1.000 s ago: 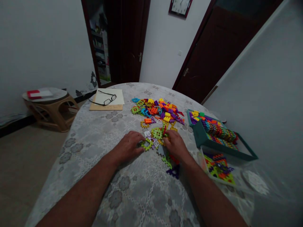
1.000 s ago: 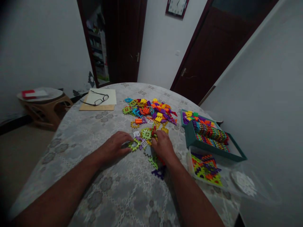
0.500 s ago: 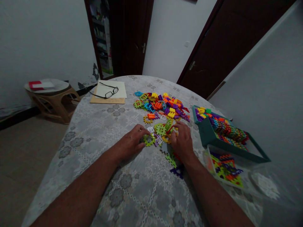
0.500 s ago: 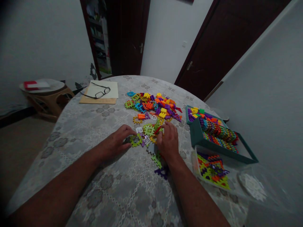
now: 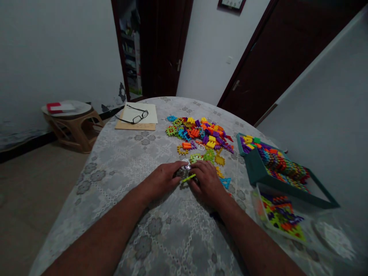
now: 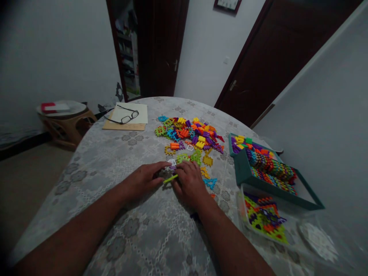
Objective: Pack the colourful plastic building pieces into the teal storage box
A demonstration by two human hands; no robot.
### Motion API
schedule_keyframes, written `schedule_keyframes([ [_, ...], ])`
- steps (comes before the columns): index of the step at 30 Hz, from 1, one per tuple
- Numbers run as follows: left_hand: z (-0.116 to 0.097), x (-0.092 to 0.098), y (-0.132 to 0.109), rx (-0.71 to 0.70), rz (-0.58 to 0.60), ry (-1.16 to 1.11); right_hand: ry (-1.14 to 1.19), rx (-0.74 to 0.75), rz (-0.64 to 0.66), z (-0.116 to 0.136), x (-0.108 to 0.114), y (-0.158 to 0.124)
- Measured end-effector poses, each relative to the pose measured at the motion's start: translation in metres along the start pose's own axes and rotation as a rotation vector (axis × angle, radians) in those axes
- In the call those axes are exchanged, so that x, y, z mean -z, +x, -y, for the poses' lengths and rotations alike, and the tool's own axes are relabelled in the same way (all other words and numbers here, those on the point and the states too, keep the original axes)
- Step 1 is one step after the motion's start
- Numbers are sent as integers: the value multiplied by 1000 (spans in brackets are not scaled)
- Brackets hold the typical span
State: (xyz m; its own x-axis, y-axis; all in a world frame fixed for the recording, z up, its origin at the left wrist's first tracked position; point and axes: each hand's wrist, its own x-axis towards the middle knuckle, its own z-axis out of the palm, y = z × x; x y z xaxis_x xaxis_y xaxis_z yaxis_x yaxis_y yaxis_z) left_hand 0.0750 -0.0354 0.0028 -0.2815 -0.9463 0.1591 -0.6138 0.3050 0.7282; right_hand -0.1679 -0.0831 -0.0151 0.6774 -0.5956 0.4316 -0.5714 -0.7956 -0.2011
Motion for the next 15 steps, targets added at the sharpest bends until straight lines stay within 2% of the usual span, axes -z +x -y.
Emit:
schedule_keyframes([
  [5,4,-1,-1,9,-23,8,6,31,-31,1,0,-1],
  [11,1,1,0,31,-72,-103,-10,35,-58,3,-1,-1],
  [15,-3,1,0,23,-39,-110,-25,18,-80,3,-4,-2],
])
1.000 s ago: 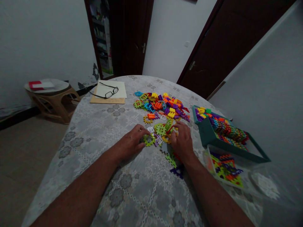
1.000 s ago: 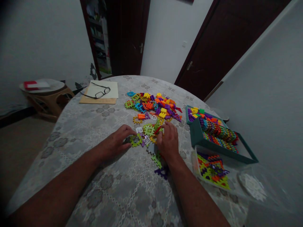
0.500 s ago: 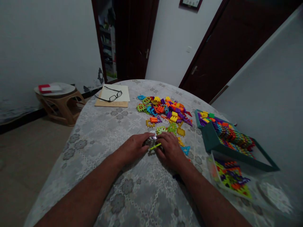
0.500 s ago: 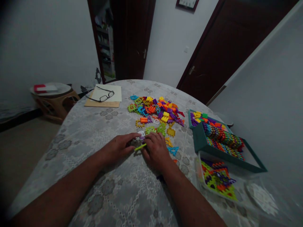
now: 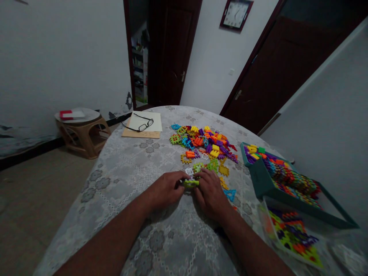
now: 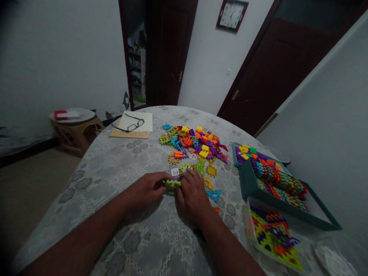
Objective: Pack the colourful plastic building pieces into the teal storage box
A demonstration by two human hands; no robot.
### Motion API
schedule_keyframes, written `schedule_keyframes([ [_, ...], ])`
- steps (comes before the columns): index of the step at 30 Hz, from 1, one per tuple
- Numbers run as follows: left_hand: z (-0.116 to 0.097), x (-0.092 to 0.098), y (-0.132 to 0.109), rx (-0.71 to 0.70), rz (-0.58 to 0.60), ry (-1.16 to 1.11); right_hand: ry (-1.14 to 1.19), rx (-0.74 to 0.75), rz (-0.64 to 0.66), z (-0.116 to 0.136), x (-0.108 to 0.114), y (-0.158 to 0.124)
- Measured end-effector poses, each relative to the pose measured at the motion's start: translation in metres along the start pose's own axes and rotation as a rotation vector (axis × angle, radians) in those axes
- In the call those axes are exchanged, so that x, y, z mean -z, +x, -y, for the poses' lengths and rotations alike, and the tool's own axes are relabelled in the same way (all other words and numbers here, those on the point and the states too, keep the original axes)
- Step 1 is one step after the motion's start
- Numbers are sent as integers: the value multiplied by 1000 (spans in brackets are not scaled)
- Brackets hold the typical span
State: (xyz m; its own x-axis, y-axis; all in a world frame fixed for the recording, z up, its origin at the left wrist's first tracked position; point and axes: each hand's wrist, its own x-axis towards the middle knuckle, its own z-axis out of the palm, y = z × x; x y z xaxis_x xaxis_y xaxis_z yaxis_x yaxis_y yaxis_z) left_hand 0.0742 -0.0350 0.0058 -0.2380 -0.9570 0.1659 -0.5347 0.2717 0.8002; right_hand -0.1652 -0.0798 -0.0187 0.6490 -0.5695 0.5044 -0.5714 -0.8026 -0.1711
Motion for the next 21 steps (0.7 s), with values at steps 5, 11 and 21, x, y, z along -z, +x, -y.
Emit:
schedule_keyframes([
  [5,-2,1,0,35,19,-66,-13,7,41,7,-1,0],
  [11,-2,2,-1,37,-30,-24,-1,4,-12,9,0,3],
  [21,0,0,-1,33,-29,-24,9,23,-18,2,-4,0],
])
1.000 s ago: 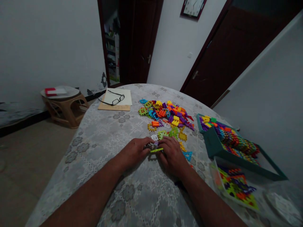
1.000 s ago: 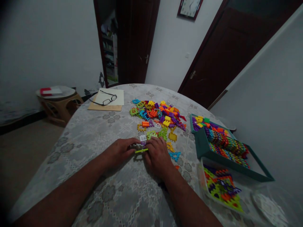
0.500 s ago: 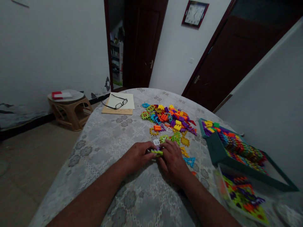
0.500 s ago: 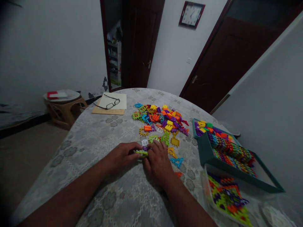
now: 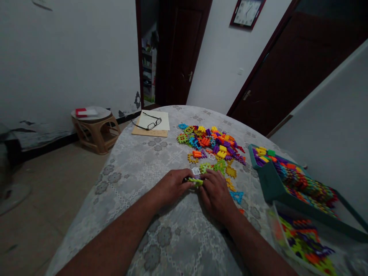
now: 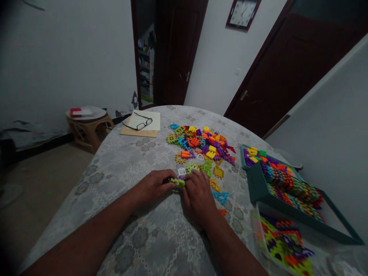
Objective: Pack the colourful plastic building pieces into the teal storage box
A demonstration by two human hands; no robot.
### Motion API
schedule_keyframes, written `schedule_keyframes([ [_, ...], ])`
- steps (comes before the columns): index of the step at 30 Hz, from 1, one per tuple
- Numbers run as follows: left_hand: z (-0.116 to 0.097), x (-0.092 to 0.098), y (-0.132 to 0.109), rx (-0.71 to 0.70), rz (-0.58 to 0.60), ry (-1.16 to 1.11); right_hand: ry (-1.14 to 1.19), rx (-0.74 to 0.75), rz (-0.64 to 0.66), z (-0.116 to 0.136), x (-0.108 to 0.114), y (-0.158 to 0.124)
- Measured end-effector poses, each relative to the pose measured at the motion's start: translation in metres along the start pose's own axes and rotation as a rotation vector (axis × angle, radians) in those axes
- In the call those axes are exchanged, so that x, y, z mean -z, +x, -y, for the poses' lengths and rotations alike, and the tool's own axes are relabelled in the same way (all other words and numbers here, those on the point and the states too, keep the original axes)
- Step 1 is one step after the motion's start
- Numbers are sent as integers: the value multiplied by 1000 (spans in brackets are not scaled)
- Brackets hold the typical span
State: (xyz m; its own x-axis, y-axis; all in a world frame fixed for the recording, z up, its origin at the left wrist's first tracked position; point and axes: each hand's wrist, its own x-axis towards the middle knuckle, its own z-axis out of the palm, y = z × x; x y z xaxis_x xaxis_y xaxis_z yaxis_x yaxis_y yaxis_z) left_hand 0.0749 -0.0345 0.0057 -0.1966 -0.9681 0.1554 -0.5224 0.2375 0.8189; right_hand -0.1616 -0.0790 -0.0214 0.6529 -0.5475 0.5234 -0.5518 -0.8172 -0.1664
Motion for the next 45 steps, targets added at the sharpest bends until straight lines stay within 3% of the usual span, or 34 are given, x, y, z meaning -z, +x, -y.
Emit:
schedule_keyframes([
  [5,-1,2,-1,9,-5,19,26,5,-82,-2,2,2],
  [10,-4,2,-1,19,7,-19,61,44,-73,-4,2,3],
  [16,-2,3,-1,36,-4,11,155,-116,-82,-7,1,0],
  [26,3,4,0,9,6,34,167,-216,-59,-8,1,2],
  [31,3,4,2,84,5,11,182,-259,-48,-9,4,2],
  [40,4,4,4,128,24,5,154,-147,-69,-13,5,4],
  [45,0,6,4,76,67,47,160,-139,-52,-16,-1,3],
])
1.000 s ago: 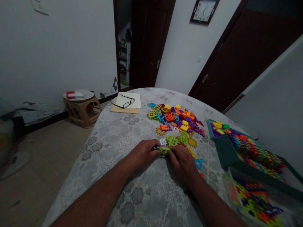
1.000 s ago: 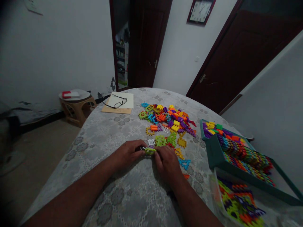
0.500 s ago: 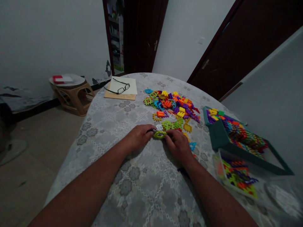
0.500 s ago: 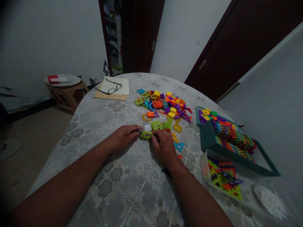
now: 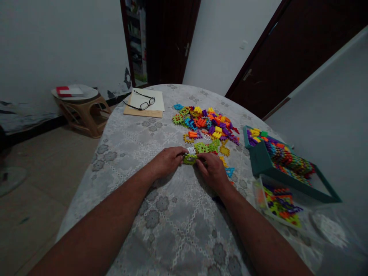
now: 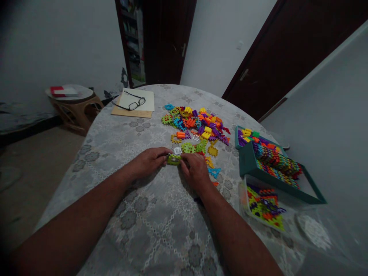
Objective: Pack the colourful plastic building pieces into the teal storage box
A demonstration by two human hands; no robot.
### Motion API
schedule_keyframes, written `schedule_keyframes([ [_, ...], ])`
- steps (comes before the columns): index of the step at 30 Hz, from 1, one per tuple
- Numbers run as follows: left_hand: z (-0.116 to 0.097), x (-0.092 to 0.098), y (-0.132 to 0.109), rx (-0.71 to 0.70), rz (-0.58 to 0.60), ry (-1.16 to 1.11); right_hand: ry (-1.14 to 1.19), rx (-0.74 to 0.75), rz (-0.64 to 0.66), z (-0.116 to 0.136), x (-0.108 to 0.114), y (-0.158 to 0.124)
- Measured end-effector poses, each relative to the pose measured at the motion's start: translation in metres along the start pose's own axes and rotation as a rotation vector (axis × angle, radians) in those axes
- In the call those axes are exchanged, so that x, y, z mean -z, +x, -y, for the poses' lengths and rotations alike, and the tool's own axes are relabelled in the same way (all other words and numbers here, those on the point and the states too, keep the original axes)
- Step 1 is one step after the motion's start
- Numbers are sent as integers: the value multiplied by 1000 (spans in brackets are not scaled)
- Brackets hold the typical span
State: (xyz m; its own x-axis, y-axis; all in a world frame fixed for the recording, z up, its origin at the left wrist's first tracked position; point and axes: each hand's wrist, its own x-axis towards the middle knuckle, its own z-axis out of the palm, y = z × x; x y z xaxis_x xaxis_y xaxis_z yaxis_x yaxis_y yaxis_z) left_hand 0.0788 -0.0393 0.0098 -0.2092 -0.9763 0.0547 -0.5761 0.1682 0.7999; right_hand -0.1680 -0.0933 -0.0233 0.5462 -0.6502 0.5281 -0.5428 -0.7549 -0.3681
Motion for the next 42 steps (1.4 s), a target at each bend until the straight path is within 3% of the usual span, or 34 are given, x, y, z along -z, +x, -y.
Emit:
schedule_keyframes([
  [7,0,-7,1,-6,-40,41,42,-53,30,2,5,3],
  [12,2,-8,1,-66,-26,82,17,-229,-26,-3,53,9],
  [15,0,-5,0,-80,3,71,-57,-319,138,-7,85,3],
  [18,-1,0,-2,-86,44,56,-114,-283,281,-4,96,-13],
  [22,-1,3,-5,-106,117,16,-171,-236,337,7,79,-33],
  [27,-5,3,-7,-130,174,-12,-295,-244,277,14,51,-43],
  [37,-8,0,-5,-152,187,-39,-129,-99,-29,16,44,-40],
  [42,-8,0,-6,-141,188,-46,-53,-44,61,31,30,-43],
])
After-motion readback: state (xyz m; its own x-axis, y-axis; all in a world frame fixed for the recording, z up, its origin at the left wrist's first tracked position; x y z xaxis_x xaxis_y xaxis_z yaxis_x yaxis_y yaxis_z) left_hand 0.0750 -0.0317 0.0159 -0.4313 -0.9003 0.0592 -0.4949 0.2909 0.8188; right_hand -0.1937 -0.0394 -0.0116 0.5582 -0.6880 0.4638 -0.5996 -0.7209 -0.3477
